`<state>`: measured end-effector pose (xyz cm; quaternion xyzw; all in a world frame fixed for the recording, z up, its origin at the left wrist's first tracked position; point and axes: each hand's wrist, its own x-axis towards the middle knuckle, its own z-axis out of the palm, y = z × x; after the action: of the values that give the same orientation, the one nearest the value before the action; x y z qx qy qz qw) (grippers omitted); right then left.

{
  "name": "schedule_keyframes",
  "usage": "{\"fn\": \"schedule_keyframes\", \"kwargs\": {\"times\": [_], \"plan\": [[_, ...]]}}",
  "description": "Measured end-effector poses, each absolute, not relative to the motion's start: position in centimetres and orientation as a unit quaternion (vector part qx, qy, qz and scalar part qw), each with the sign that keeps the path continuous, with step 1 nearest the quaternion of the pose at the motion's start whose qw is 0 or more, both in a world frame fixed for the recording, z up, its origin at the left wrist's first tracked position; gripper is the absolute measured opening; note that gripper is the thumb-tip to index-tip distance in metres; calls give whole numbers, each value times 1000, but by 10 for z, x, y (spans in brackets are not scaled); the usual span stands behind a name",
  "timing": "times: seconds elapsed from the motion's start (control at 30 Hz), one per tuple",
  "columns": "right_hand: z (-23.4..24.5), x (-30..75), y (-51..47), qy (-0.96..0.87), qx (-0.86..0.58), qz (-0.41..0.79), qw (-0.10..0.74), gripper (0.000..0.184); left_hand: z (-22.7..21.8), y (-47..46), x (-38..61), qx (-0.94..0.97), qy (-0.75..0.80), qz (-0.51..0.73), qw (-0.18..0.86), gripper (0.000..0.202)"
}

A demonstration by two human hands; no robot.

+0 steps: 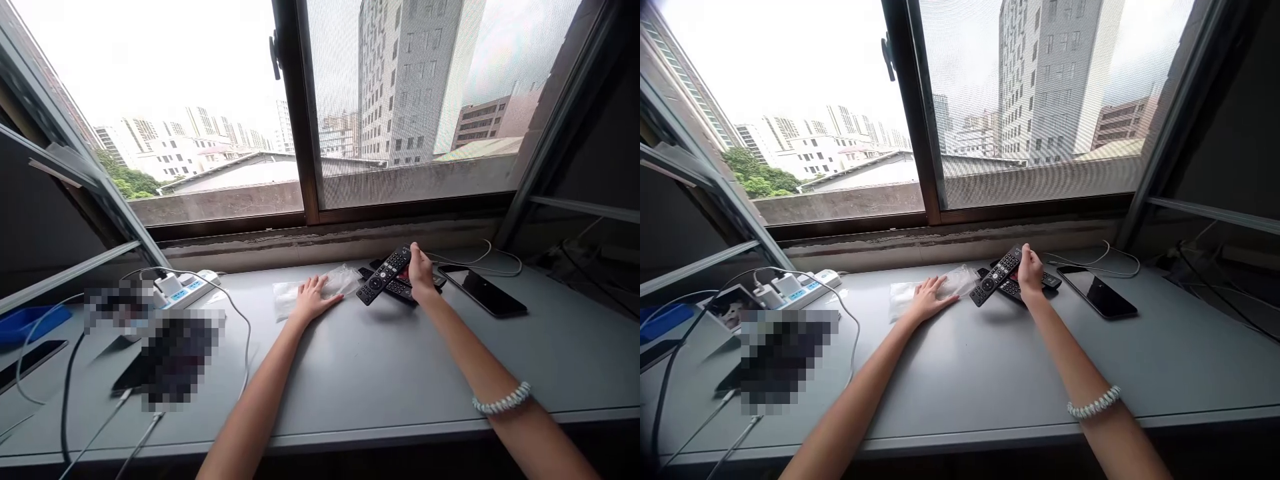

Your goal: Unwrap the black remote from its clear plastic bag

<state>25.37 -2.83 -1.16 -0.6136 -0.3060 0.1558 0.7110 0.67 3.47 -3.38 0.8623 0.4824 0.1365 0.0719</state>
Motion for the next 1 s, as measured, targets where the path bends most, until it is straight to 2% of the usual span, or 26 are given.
{"fn": "schedule_keyframes", "kwargs": {"times": [0.2,0.5,0.87,1.0], "plan": [[-8,249,-31,-291,-605,196,715,44,-31,39,3,852,500,150,25,64],[-12,249,-31,-300,-615,221,694,48,-23,38,-4,825,550,131,7,56],[-18,251,-25,-302,-609,278,678,40,-22,48,-21,721,675,156,-38,42],[-17,250,-26,-316,-617,280,664,39,-24,47,-24,695,697,174,-42,46]]}}
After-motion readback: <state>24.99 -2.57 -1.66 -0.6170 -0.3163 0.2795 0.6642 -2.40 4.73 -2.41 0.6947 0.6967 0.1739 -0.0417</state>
